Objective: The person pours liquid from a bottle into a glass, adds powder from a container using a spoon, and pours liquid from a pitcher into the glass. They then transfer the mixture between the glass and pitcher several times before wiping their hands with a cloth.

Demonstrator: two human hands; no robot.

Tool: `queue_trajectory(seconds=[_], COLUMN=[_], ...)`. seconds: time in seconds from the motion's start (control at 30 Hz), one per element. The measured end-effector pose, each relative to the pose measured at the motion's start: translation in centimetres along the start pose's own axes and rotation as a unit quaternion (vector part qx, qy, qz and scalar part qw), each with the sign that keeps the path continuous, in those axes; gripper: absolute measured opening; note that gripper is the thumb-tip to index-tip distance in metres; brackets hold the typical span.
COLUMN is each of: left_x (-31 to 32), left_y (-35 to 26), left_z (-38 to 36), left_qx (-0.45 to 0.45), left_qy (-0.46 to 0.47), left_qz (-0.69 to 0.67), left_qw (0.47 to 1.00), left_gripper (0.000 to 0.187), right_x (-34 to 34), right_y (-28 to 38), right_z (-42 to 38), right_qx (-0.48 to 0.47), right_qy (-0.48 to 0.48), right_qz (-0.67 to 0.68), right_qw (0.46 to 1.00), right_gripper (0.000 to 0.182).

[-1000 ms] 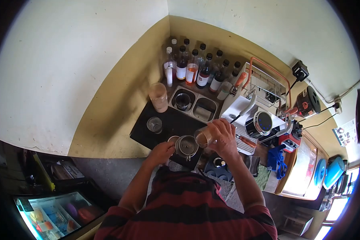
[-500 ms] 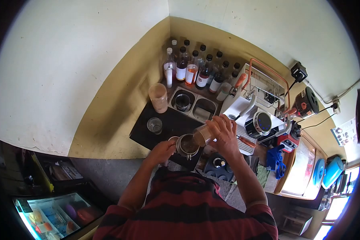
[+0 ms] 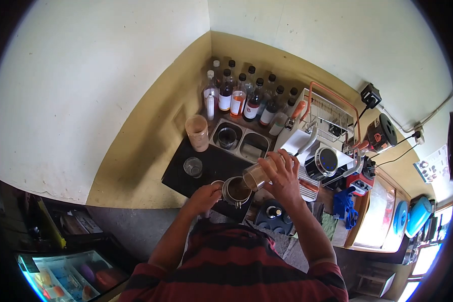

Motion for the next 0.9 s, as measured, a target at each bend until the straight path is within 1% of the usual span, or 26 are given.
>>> queue_trajectory(seconds=[0.1,0.23,0.4,0.5,0.63,0.7,0.73,0.8,0.9], left_x=[-0.1,0.4,0.3,0.4,0.4,0.4,0.5,0.3,0.2], left_y=[0.0,1.1,0.1,0.2,0.7,1.2,1.3,0.6,0.1], left_z=[-0.1,0.0,-0.4,-0.6,-0.5,-0.5,-0.6,-0.7,-0.8], left_qx=[-0.012,-0.012,-0.006,-0.012,-0.011,-0.011,-0.012,-0.012,-0.025], left_qy=[-0.001,-0.003,-0.018,-0.026,-0.019,-0.008,-0.013,-0.027,-0.022], left_qz=[0.034,0.008,-0.012,-0.033,-0.019,0.001,-0.008,-0.024,-0.025], left_qw=[0.999,1.000,1.000,0.999,1.000,1.000,1.000,0.999,0.999], left_gripper=[0.023,0.022,0.019,0.020,0.019,0.022,0.020,0.021,0.021], right_x=[-0.2,0.1,0.1,0.0,-0.4,-0.4,-0.5,-0.6,-0.8], right_y=[0.1,-0.1,0.2,0.5,0.6,0.6,0.7,0.7,0.9], right_z=[0.1,-0.4,-0.5,-0.7,-0.8,-0.8,-0.9,-0.9,-1.0], right_qx=[0.004,-0.010,-0.020,-0.032,-0.032,-0.036,-0.033,-0.029,-0.047], right_qy=[0.014,0.028,0.028,0.016,-0.012,-0.026,-0.025,-0.025,-0.047], right_qz=[-0.007,-0.024,-0.042,-0.052,-0.055,-0.060,-0.059,-0.058,-0.073], right_qw=[1.000,0.999,0.998,0.998,0.998,0.997,0.997,0.998,0.995], right_gripper=[0.081,0.080,0.079,0.078,0.077,0.077,0.078,0.078,0.079])
Point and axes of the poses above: each hand's wrist, its own z-axis towards the middle knuckle, its own x-axis out of the palm, y = z × x, the point moved 7 cm from there along z, towards the middle knuckle, and after that the axes turned 13 degrees about -y, right-handed, at the moved point
